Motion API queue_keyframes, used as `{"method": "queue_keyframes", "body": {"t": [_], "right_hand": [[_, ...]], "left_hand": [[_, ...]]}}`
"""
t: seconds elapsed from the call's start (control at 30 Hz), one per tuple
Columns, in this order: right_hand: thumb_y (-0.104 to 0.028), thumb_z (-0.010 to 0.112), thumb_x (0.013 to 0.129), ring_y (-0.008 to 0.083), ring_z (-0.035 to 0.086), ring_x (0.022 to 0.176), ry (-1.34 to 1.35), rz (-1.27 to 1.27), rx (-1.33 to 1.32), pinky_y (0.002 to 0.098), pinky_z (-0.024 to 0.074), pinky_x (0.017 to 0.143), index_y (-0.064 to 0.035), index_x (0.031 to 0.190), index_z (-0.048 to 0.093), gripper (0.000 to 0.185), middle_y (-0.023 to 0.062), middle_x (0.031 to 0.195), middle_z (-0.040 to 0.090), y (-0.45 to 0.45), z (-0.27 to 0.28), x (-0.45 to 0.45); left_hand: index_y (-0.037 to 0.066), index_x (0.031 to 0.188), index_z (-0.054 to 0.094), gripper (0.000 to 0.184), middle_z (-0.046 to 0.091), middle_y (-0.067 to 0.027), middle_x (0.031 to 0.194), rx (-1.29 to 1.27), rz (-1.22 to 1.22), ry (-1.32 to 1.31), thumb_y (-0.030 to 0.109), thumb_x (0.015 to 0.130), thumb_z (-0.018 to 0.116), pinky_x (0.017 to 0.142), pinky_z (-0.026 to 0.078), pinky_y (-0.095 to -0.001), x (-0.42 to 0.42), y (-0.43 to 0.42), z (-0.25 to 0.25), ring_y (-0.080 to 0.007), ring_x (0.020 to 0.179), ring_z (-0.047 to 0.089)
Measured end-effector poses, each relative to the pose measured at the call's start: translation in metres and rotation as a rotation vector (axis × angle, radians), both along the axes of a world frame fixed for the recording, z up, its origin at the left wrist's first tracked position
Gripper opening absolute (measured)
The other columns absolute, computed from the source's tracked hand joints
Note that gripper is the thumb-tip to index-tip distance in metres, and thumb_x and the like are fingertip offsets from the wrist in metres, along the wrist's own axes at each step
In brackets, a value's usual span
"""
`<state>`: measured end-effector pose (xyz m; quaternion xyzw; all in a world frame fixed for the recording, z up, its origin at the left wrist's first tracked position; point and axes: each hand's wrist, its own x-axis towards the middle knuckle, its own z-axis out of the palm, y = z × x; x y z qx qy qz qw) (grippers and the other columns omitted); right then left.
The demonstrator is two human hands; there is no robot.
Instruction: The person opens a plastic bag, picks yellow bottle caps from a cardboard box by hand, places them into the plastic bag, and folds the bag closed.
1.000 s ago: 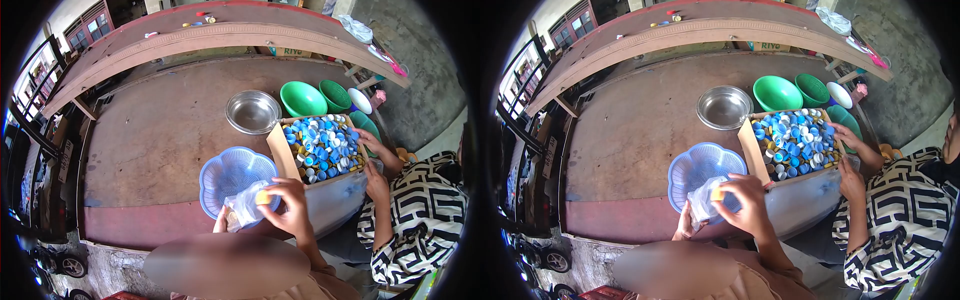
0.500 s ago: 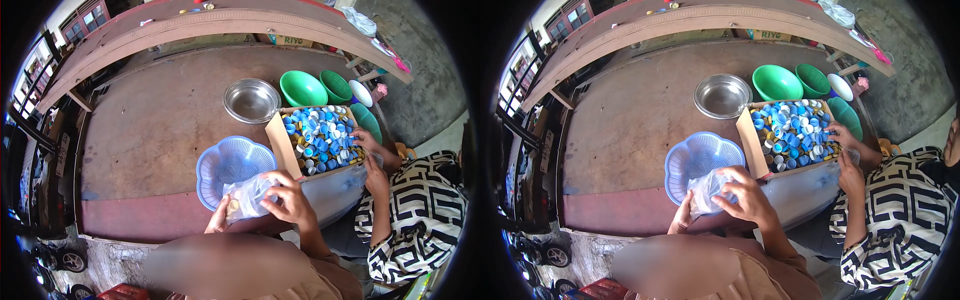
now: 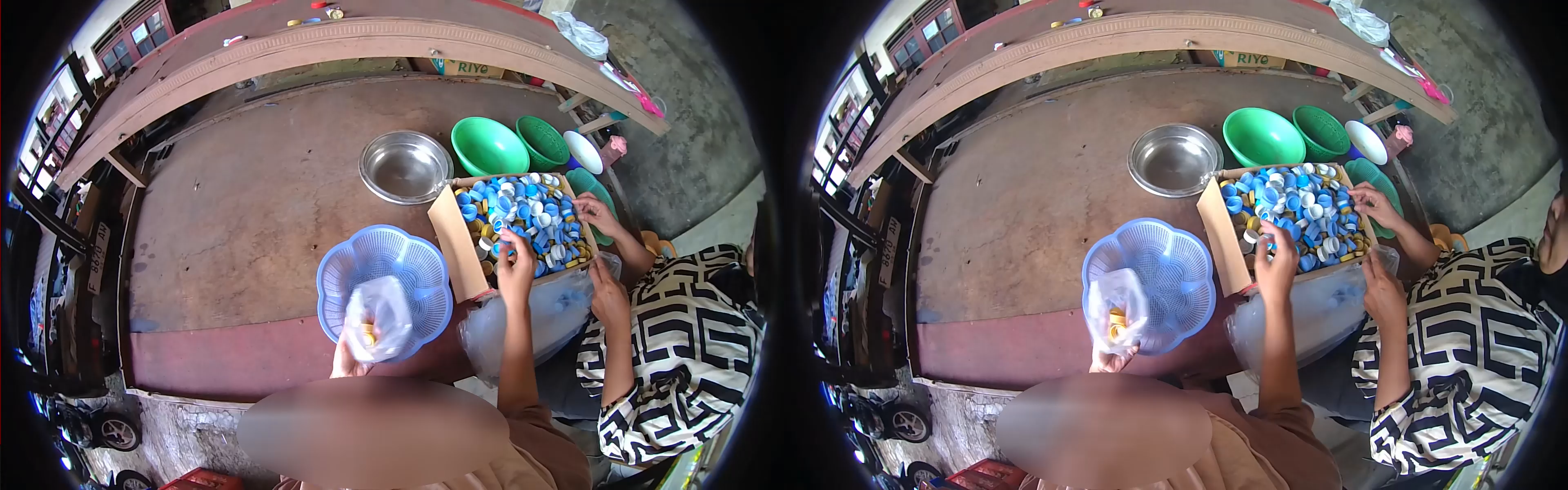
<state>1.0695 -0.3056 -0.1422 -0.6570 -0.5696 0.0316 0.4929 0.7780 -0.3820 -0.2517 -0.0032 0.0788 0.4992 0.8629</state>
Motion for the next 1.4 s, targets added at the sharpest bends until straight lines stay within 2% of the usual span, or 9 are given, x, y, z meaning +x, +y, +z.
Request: {"method": "queue_keyframes", "body": {"t": [0.2, 0.53, 0.67, 0.87, 0.97, 1.03, 1.2, 1.3, 1.4], "right_hand": [[-0.011, 0.065, 0.066, 0.0287, 0.053, 0.084, -0.598, -0.024, -0.248, 0.0408, 0.0418, 0.072, -0.0079, 0.096, 0.059, 0.031, 0.009, 0.085, 0.057, 0.022, -0.036, 0.043], [-0.014, 0.067, 0.061, 0.0261, 0.048, 0.093, -0.69, -0.161, -0.393, 0.0423, 0.0373, 0.076, -0.0122, 0.095, 0.054, 0.036, 0.0043, 0.093, 0.056, 0.033, -0.04, 0.029], [-0.005, 0.065, 0.061, 0.0268, 0.049, 0.096, -0.29, 0.139, 0.015, 0.0403, 0.0377, 0.08, -0.0082, 0.082, 0.056, 0.024, 0.0078, 0.096, 0.054, 0.015, -0.015, 0.002], [0.011, 0.053, 0.076, 0.0218, 0.043, 0.114, 0.739, 0.99, -0.29, 0.0315, 0.037, 0.091, -0.0029, 0.09, 0.057, 0.02, 0.0135, 0.122, 0.046, -0.029, -0.013, -0.048], [0.01, 0.049, 0.079, 0.013, 0.056, 0.091, 0.573, 0.877, -0.659, 0.0276, 0.0454, 0.078, -0.0008, 0.103, 0.055, 0.027, 0.0053, 0.098, 0.059, -0.036, -0.035, -0.047], [0.009, 0.05, 0.074, 0.0115, 0.056, 0.085, 0.554, 0.897, -0.539, 0.0277, 0.0466, 0.073, 0.0017, 0.106, 0.053, 0.033, 0.008, 0.095, 0.06, -0.039, -0.055, -0.058], [0.001, 0.058, 0.069, 0.0191, 0.061, 0.067, 0.279, 0.826, -0.535, 0.0316, 0.0464, 0.061, 0.0029, 0.082, 0.061, 0.013, 0.0155, 0.073, 0.063, -0.036, -0.067, -0.071], [-0.005, 0.062, 0.069, 0.0249, 0.062, 0.069, 0.163, 0.833, -0.412, 0.0335, 0.0463, 0.063, 0.002, 0.083, 0.061, 0.016, 0.0176, 0.078, 0.063, -0.038, -0.042, -0.081], [-0.008, 0.065, 0.069, 0.026, 0.061, 0.078, 0.43, 0.827, -0.428, 0.0341, 0.0458, 0.069, 0.0004, 0.088, 0.059, 0.021, 0.0144, 0.084, 0.062, -0.044, -0.046, -0.092]], "left_hand": [[0.006, 0.125, 0.039, 0.048, 0.051, -0.0096, 0.118, -0.105, -0.027, 0.332, 0.039, 0.089, 0.043, 0.092, 0.041, -0.0387, 0.001, 0.001, 0.004, -0.023, 0.106, 0.051], [0.011, 0.111, 0.051, 0.029, 0.057, -0.0027, 0.104, 0.148, 0.245, 0.573, 0.017, 0.084, 0.057, 0.083, 0.045, -0.0352, 0.007, 0.0, 0.005, -0.0173, 0.096, 0.055], [0.011, 0.112, 0.051, 0.028, 0.057, -0.0029, 0.107, 0.018, 0.267, 0.51, 0.017, 0.085, 0.056, 0.081, 0.046, -0.0344, 0.008, -0.001, -0.002, -0.0168, 0.096, 0.055], [0.004, 0.108, 0.05, 0.026, 0.058, -0.0055, 0.101, 0.044, 0.238, 0.553, 0.009, 0.084, 0.057, 0.08, 0.047, -0.0295, 0.013, 0.002, 0.014, -0.0146, 0.093, 0.056], [0.003, 0.107, 0.051, 0.025, 0.059, -0.0067, 0.098, 0.14, 0.206, 0.591, 0.008, 0.083, 0.057, 0.077, 0.048, -0.029, 0.012, 0.001, 0.023, -0.0146, 0.089, 0.057], [0.002, 0.105, 0.052, 0.024, 0.06, -0.0068, 0.096, 0.16, 0.179, 0.654, 0.007, 0.083, 0.057, 0.076, 0.048, -0.028, 0.011, 0.002, 0.017, -0.0138, 0.087, 0.058], [0.001, 0.1, 0.052, 0.019, 0.061, -0.0061, 0.09, 0.172, 0.132, 0.72, 0.005, 0.083, 0.057, 0.072, 0.048, -0.0251, 0.017, 0.001, 0.022, -0.0113, 0.081, 0.058], [0.001, 0.1, 0.052, 0.018, 0.06, -0.0058, 0.09, 0.196, 0.149, 0.701, 0.004, 0.082, 0.057, 0.073, 0.048, -0.0259, 0.02, 0.0, 0.013, -0.0118, 0.081, 0.058], [0.002, 0.099, 0.051, 0.018, 0.059, -0.0057, 0.091, 0.171, 0.19, 0.679, 0.002, 0.082, 0.056, 0.072, 0.049, -0.0262, 0.02, 0.001, 0.01, -0.0124, 0.08, 0.058]]}}
